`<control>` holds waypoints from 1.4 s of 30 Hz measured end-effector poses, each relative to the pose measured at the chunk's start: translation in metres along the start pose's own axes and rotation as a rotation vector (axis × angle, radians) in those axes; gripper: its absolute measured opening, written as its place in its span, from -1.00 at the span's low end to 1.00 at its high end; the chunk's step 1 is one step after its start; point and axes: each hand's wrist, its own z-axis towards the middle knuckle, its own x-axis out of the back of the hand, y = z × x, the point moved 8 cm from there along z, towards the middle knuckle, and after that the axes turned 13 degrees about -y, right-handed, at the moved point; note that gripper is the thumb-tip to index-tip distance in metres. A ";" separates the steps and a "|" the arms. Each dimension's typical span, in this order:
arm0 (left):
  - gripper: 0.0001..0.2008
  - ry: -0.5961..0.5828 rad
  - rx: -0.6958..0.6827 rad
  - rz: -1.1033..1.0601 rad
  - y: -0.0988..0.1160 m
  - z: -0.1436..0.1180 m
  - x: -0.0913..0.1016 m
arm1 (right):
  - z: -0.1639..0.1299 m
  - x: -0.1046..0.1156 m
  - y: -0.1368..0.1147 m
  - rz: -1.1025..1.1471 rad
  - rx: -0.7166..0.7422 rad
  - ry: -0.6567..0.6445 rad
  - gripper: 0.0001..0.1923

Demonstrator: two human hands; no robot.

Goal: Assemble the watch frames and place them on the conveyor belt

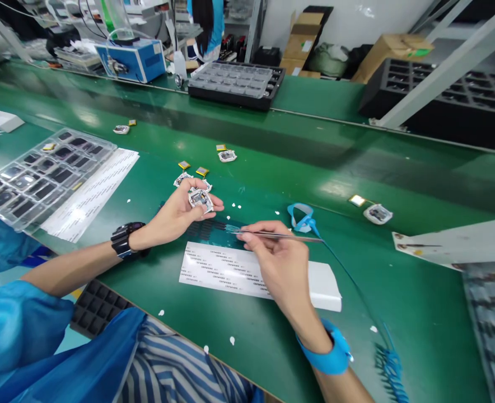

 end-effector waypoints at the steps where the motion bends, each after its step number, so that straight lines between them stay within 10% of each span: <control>1: -0.66 -0.003 0.011 0.032 -0.002 0.000 0.003 | 0.006 -0.008 0.005 -0.021 -0.019 -0.082 -0.68; 23: -0.65 0.098 0.189 -0.036 -0.038 0.000 0.015 | 0.045 -0.032 0.029 0.008 -0.115 -0.424 -0.52; 31: -0.77 -0.180 0.281 -0.353 -0.020 -0.001 -0.015 | 0.015 -0.009 -0.022 -0.090 0.104 -0.131 -0.72; 42: -0.63 -0.322 0.275 -0.377 -0.012 -0.013 -0.038 | -0.003 -0.019 -0.045 -0.218 0.237 -0.133 -0.91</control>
